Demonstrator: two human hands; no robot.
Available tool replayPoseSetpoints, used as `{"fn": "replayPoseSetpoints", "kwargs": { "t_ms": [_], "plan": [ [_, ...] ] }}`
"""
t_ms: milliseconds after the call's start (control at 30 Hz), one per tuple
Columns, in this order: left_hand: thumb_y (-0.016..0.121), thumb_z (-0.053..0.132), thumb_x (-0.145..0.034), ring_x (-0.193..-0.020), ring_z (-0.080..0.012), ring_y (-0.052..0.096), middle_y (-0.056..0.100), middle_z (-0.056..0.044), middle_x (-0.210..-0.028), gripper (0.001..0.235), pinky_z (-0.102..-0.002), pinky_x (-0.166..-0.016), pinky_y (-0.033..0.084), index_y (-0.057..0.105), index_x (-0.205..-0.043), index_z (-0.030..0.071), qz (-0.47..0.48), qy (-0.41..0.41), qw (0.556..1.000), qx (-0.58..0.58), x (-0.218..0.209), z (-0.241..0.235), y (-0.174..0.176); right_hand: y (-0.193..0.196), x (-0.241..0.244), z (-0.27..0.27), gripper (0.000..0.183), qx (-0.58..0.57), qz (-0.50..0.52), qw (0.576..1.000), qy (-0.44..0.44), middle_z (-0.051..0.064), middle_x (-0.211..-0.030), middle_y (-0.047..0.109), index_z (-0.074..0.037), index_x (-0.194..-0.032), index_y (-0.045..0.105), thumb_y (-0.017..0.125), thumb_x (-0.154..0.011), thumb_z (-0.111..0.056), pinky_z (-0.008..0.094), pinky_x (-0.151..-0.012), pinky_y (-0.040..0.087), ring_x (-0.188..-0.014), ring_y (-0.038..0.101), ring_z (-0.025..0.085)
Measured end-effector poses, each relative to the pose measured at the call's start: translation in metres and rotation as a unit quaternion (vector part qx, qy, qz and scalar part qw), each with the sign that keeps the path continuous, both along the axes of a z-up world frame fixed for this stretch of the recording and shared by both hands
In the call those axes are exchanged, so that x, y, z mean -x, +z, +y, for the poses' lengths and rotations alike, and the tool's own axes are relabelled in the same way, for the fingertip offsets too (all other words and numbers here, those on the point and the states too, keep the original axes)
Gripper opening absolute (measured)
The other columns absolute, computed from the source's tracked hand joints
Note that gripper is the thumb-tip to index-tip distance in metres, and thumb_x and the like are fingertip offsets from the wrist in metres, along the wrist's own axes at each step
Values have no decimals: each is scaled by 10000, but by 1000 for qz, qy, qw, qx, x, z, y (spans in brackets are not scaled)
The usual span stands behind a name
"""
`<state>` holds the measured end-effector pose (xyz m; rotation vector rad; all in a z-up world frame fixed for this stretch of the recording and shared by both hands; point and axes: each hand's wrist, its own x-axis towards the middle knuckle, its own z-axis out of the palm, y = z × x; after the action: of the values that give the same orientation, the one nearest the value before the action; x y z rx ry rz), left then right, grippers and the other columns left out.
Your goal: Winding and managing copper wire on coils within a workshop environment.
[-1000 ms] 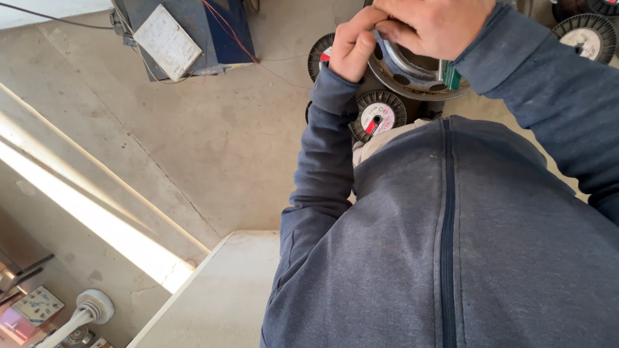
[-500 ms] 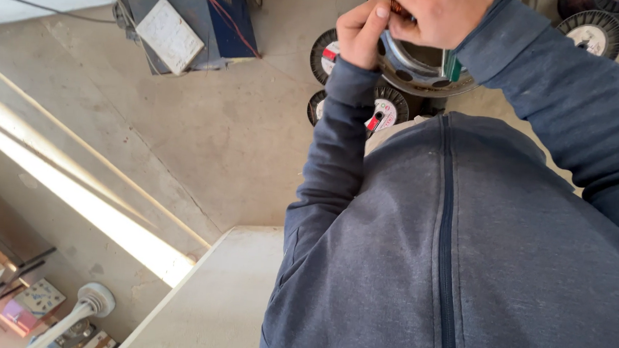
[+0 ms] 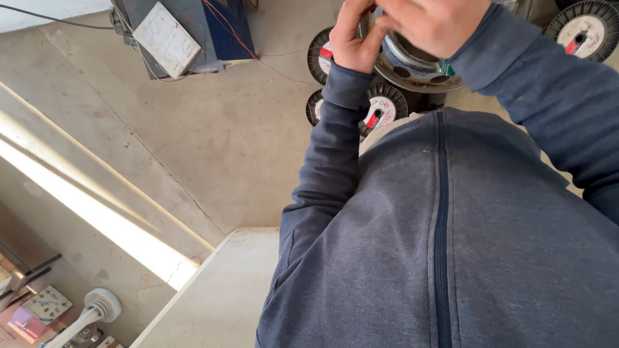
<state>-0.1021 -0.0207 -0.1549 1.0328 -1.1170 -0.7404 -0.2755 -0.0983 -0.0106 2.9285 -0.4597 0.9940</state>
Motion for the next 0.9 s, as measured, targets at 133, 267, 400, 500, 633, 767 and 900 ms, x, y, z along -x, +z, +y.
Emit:
{"fn": "replayPoseSetpoints", "kwargs": {
  "t_ms": [133,267,400,500,633,767,900],
  "plan": [
    [800,-9,-829,-1073,-211,686,719,-52,-1197,465,-295,-974,556,677,-1264,99,-198,58,978,35,-8,-6,47,-3,0,-1,200,52,8,998,30,31,-992,660,-37,-1149,735,810,-1005,-153,304,-880,562,-967,669,187],
    [777,-45,-832,-989,-234,723,735,-59,-1097,331,-316,-901,589,715,-1135,73,-176,9,984,19,-19,-14,54,29,-3,1,237,-7,-18,999,39,72,-1024,694,-2,-1109,734,789,-962,-179,311,-887,549,-992,671,214],
    [817,-27,-819,-906,-237,724,726,-61,-1031,301,-334,-840,598,702,-1085,56,-128,-17,992,-1,-21,-16,52,4,-1,-1,202,-18,-22,999,29,47,-1151,694,-29,-1201,715,736,-1023,-122,268,-944,547,-1053,675,177],
    [751,-72,-802,-1010,-285,689,702,-75,-1076,302,-369,-907,571,695,-1064,68,-209,9,972,105,-19,-19,61,4,2,-7,185,73,-7,996,60,11,-1114,697,-83,-1174,754,798,-996,-104,335,-947,559,-1030,663,191],
    [738,-64,-759,-985,-306,678,708,-112,-1079,323,-376,-880,566,699,-1060,46,-244,-24,967,72,-28,-12,62,-6,0,-5,234,80,34,995,56,-20,-1058,685,-115,-1156,772,775,-929,-172,314,-878,530,-985,630,178],
    [771,-22,-798,-1025,-318,685,712,-116,-1122,348,-392,-905,573,708,-1129,63,-346,-3,938,34,-28,0,74,-4,3,7,252,-23,-39,998,53,11,-1075,678,-100,-1154,753,800,-953,-245,347,-849,520,-974,625,212],
    [795,-1,-801,-999,-296,692,722,-98,-1136,392,-393,-876,568,710,-1178,65,-381,0,924,25,-24,5,94,-35,57,21,240,-45,-110,992,33,28,-1039,705,-102,-1131,781,852,-950,-243,353,-804,511,-939,640,220]
  ]
}}
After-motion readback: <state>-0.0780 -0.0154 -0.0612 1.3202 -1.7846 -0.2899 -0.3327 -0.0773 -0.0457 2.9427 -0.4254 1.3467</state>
